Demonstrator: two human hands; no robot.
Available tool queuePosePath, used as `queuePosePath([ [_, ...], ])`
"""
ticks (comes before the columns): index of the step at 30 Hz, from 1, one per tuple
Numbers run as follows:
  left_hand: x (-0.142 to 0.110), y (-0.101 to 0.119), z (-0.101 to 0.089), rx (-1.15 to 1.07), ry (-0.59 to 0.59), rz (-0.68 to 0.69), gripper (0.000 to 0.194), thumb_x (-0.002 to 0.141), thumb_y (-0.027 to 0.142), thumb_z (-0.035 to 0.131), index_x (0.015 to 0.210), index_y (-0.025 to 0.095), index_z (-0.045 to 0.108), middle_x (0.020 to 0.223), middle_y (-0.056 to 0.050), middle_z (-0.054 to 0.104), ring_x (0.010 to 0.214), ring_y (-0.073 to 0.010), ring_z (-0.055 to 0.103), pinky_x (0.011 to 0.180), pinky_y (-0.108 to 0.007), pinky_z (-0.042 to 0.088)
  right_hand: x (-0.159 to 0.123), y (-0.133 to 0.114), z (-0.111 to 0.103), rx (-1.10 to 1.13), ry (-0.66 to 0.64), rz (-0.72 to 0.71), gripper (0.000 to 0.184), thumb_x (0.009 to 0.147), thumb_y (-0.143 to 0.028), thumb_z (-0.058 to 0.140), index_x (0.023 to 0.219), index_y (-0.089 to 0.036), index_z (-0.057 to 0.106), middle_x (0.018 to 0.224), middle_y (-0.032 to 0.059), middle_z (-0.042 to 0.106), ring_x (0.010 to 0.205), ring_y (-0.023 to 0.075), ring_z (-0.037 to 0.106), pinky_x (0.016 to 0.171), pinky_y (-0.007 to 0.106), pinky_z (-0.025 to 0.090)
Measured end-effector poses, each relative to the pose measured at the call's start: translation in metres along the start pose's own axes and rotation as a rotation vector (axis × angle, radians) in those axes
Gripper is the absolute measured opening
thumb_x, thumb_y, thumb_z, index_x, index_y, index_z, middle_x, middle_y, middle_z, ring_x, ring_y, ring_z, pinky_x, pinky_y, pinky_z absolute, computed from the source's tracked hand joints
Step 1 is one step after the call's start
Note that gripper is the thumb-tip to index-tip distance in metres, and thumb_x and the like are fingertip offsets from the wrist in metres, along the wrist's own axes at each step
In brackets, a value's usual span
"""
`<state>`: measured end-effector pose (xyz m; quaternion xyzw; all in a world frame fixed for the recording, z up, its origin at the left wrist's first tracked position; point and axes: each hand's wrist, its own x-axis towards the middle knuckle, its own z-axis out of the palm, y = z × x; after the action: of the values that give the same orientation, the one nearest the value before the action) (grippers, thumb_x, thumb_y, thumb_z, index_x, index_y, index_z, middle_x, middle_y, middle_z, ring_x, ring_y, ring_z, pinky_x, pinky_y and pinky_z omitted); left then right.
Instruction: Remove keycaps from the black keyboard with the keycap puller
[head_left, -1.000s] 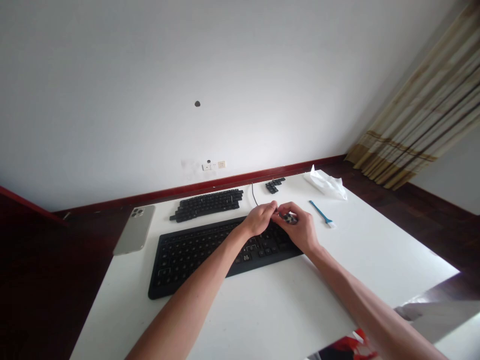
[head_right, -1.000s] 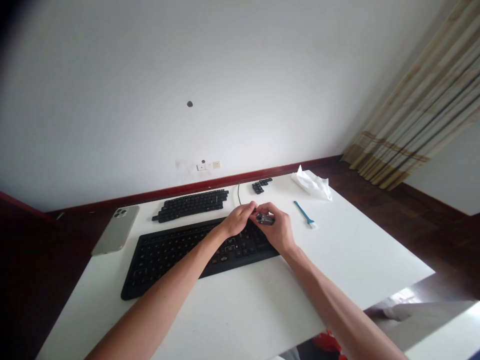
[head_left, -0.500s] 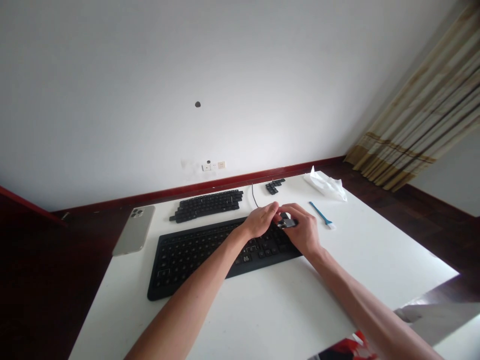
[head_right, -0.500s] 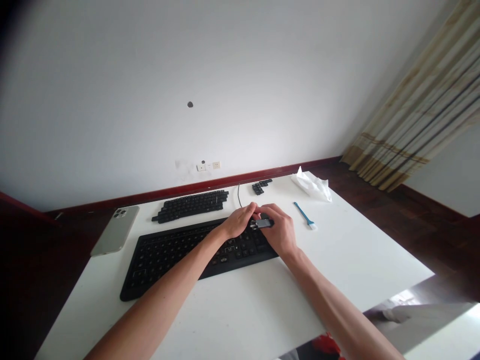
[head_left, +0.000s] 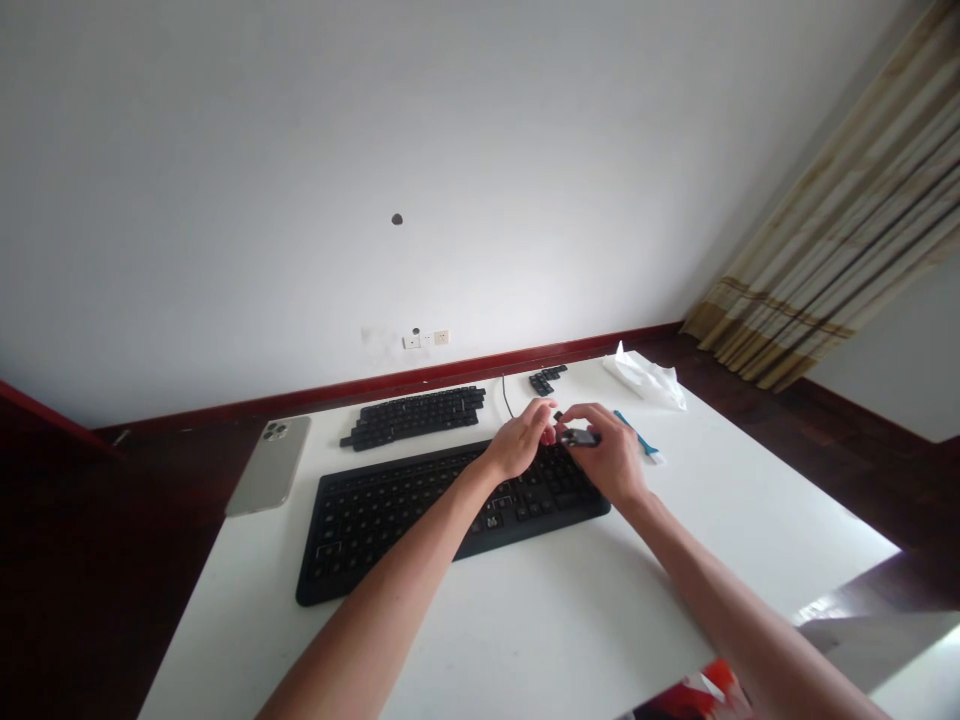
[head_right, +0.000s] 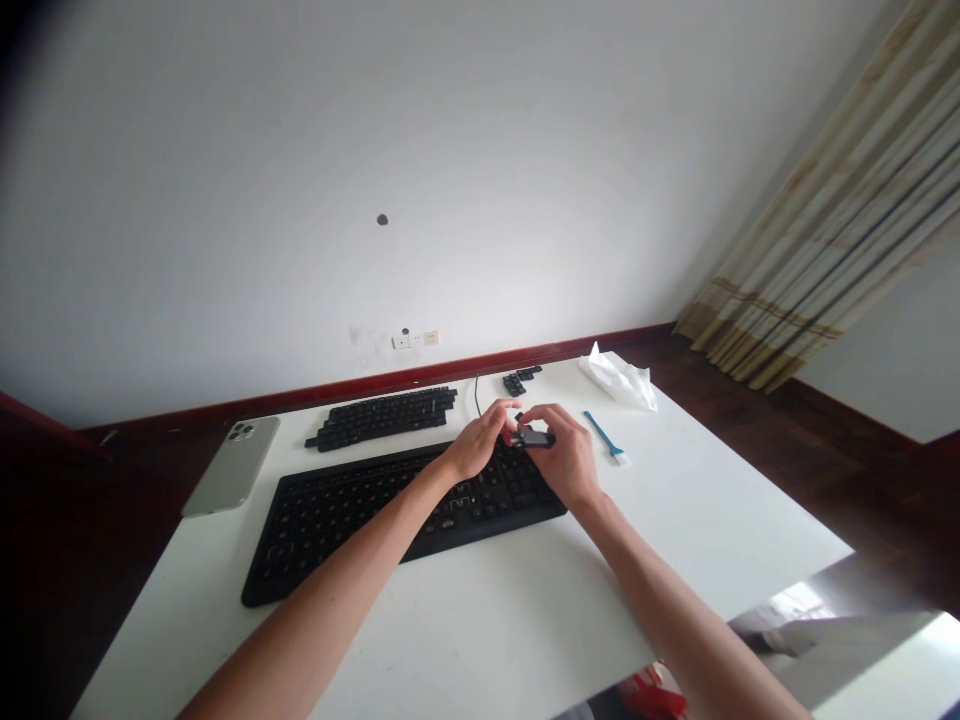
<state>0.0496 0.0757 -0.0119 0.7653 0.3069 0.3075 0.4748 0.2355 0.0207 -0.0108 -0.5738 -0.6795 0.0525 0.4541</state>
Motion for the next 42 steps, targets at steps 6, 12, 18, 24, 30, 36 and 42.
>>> queuePosePath([
  [6, 0.003, -0.002, 0.0, 0.029, 0.039, -0.017, 0.07, 0.109, 0.068, 0.016, 0.146, 0.02, 0.05, 0.093, -0.003, 0.069, 0.094, -0.0209, 0.068, 0.097, -0.034, 0.051, 0.072, 0.064, -0.022, -0.088, -0.045, 0.276, 0.018, 0.08, -0.036, 0.077, 0.092, -0.023, 0.08, 0.094, 0.0039, 0.081, 0.083, 0.0244, 0.071, 0.079, 0.036, 0.053],
  [12, 0.003, -0.004, 0.001, 0.1, 0.006, -0.037, 0.068, 0.108, 0.069, 0.021, 0.147, 0.022, 0.049, 0.095, -0.003, 0.072, 0.093, -0.0211, 0.07, 0.094, -0.034, 0.052, 0.113, 0.111, -0.01, -0.327, -0.221, 0.332, 0.018, 0.08, -0.029, 0.075, 0.095, -0.024, 0.082, 0.073, 0.0016, 0.075, 0.065, 0.02, 0.065, 0.066, 0.031, 0.047],
  [18, 0.004, -0.004, 0.003, 0.103, 0.014, -0.037, 0.063, 0.108, 0.068, 0.027, 0.144, 0.023, 0.053, 0.095, -0.002, 0.072, 0.091, -0.0206, 0.07, 0.089, -0.031, 0.051, 0.119, 0.13, 0.014, -0.36, -0.237, 0.308, 0.023, 0.081, -0.032, 0.074, 0.1, -0.023, 0.082, 0.08, 0.005, 0.077, 0.072, 0.0231, 0.067, 0.067, 0.032, 0.046],
  [24, 0.005, -0.002, 0.004, 0.159, -0.002, -0.055, 0.058, 0.109, 0.066, 0.027, 0.137, 0.025, 0.058, 0.093, -0.001, 0.073, 0.082, -0.0189, 0.068, 0.082, -0.029, 0.05, 0.119, 0.136, 0.022, -0.399, -0.233, 0.269, 0.026, 0.084, -0.036, 0.072, 0.103, -0.022, 0.083, 0.081, 0.0074, 0.078, 0.076, 0.0259, 0.068, 0.068, 0.033, 0.045],
  [30, 0.005, -0.001, 0.004, 0.162, 0.005, -0.051, 0.057, 0.109, 0.065, 0.027, 0.135, 0.025, 0.059, 0.092, -0.001, 0.072, 0.079, -0.0181, 0.066, 0.078, -0.029, 0.049, 0.116, 0.137, 0.018, -0.407, -0.228, 0.232, 0.028, 0.083, -0.034, 0.074, 0.108, -0.025, 0.081, 0.09, 0.0067, 0.08, 0.082, 0.0265, 0.07, 0.069, 0.032, 0.046],
  [36, 0.004, -0.001, 0.004, 0.151, -0.001, -0.039, 0.054, 0.11, 0.063, 0.03, 0.135, 0.024, 0.059, 0.091, -0.001, 0.071, 0.079, -0.018, 0.066, 0.076, -0.029, 0.048, 0.11, 0.14, 0.013, -0.417, -0.233, 0.242, 0.027, 0.086, -0.032, 0.071, 0.11, -0.024, 0.08, 0.086, 0.0064, 0.079, 0.077, 0.0248, 0.068, 0.065, 0.031, 0.044],
  [42, 0.004, 0.0, 0.004, 0.174, -0.006, -0.037, 0.053, 0.11, 0.061, 0.031, 0.135, 0.025, 0.058, 0.091, -0.001, 0.072, 0.079, -0.0179, 0.067, 0.078, -0.029, 0.048, 0.111, 0.138, 0.016, -0.407, -0.258, 0.223, 0.03, 0.086, -0.029, 0.069, 0.113, -0.025, 0.082, 0.086, 0.0057, 0.079, 0.077, 0.0243, 0.069, 0.067, 0.031, 0.045],
])
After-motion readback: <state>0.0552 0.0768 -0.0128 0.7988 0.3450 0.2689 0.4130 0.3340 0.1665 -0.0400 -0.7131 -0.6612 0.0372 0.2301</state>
